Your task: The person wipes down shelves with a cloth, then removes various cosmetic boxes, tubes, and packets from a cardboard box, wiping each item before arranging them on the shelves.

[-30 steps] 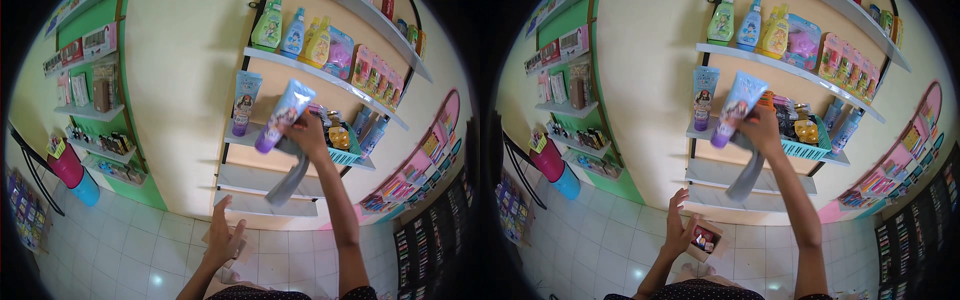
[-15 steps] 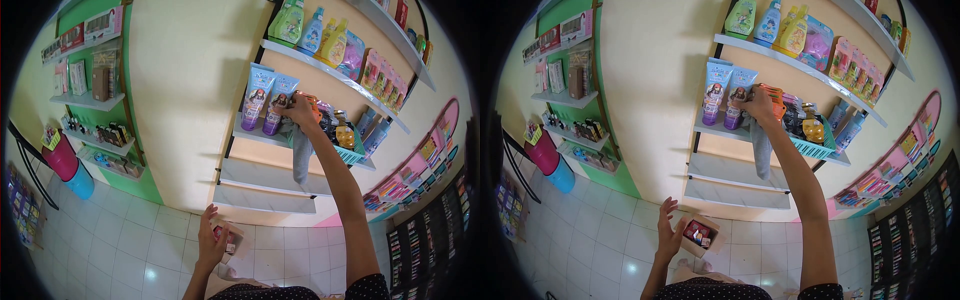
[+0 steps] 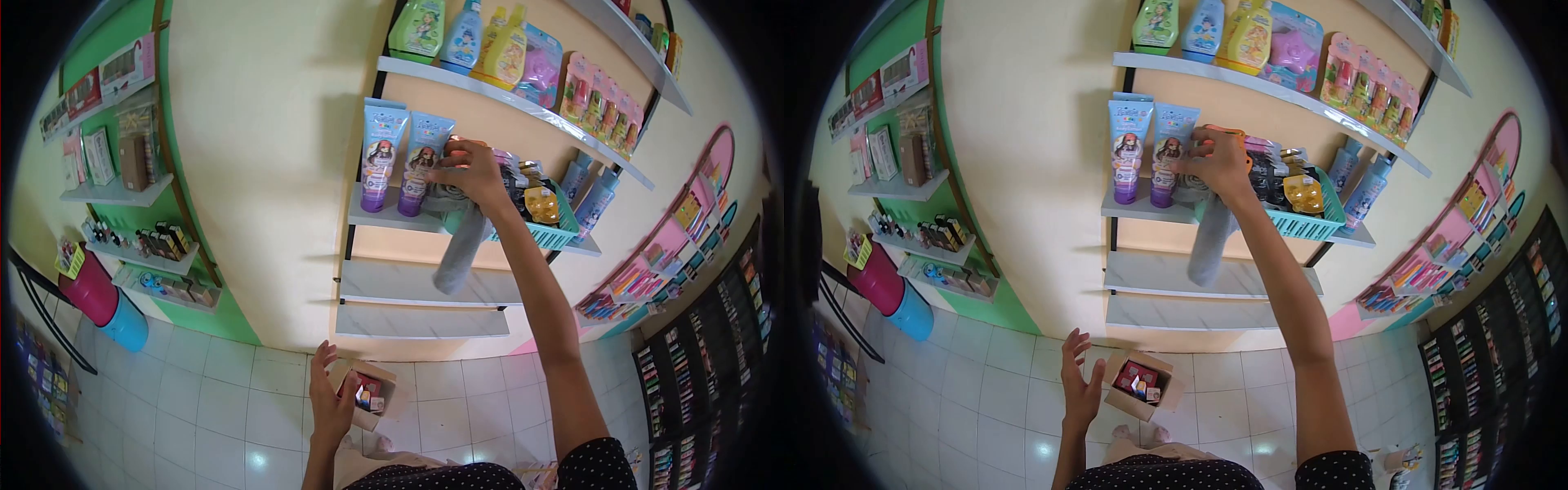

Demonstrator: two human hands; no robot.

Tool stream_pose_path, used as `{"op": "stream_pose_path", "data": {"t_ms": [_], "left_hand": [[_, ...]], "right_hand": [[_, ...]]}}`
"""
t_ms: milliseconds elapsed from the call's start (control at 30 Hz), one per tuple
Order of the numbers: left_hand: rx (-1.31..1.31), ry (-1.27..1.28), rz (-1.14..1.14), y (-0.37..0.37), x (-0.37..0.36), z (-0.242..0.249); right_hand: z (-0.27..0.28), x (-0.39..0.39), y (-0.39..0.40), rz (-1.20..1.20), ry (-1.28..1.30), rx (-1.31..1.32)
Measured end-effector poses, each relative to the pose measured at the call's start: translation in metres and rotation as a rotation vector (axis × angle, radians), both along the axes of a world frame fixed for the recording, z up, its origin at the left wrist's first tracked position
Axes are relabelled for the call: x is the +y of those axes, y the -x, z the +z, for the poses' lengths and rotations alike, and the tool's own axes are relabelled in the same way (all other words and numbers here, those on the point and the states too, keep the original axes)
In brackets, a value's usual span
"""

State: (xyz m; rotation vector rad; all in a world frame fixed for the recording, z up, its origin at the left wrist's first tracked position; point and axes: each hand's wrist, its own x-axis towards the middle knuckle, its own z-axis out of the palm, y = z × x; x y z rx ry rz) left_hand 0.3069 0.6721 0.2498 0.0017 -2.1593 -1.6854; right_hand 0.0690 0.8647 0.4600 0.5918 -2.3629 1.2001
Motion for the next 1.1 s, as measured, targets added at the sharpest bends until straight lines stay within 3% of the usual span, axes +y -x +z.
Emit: {"op": "stream_pose_path", "data": {"t_ms": [167, 300, 400, 467, 600, 667, 700, 767, 833, 900, 1033, 1100], "left_hand": [[-0.04, 0.036, 0.027, 0.001, -0.001, -0.005], [-0.052, 0.022, -0.011, 0.005, 0.006, 0.0], [-0.089, -0.067, -0.181, 0.016, 0.024, 0.024], [0.151, 0.1, -0.334, 0.035, 0.038, 0.05], [0.47, 0.247, -0.323, 0.092, 0.066, 0.116], [0.264, -0.108, -0.256, 0.117, 0.097, 0.126], [0.265, -0.101, -0.263, 0.13, 0.106, 0.127], [-0.159, -0.536, -0.202, 0.154, 0.126, 0.127], [-0.272, -0.593, -0.158, 0.17, 0.139, 0.127], [-0.382, -0.643, -0.103, 0.177, 0.147, 0.128], [-0.432, -0.786, -0.24, 0.181, 0.153, 0.134], [-0.444, -0.821, -0.248, 0.183, 0.154, 0.134]], "right_hand": [[0.023, 0.022, -0.073, -0.162, 0.172, 0.171], [0.021, 0.059, -0.131, 0.006, 0.844, -0.021], [-0.014, 0.075, -0.172, -0.039, 0.749, -0.028], [-0.041, 0.081, -0.188, 0.002, 0.754, -0.057], [-0.076, 0.098, -0.202, -0.073, 0.861, -0.197], [-0.079, 0.107, -0.197, -0.178, 0.83, -0.295], [-0.081, 0.117, -0.186, -0.181, 0.839, -0.291], [-0.084, 0.144, -0.153, -0.208, 0.933, -0.31], [-0.066, 0.169, -0.124, -0.278, 0.979, -0.522], [-0.081, 0.205, -0.078, -0.132, 1.027, -0.444], [-0.09, 0.225, -0.036, -0.297, 0.882, -0.304], [-0.084, 0.221, -0.04, -0.199, 0.858, -0.345]]}}
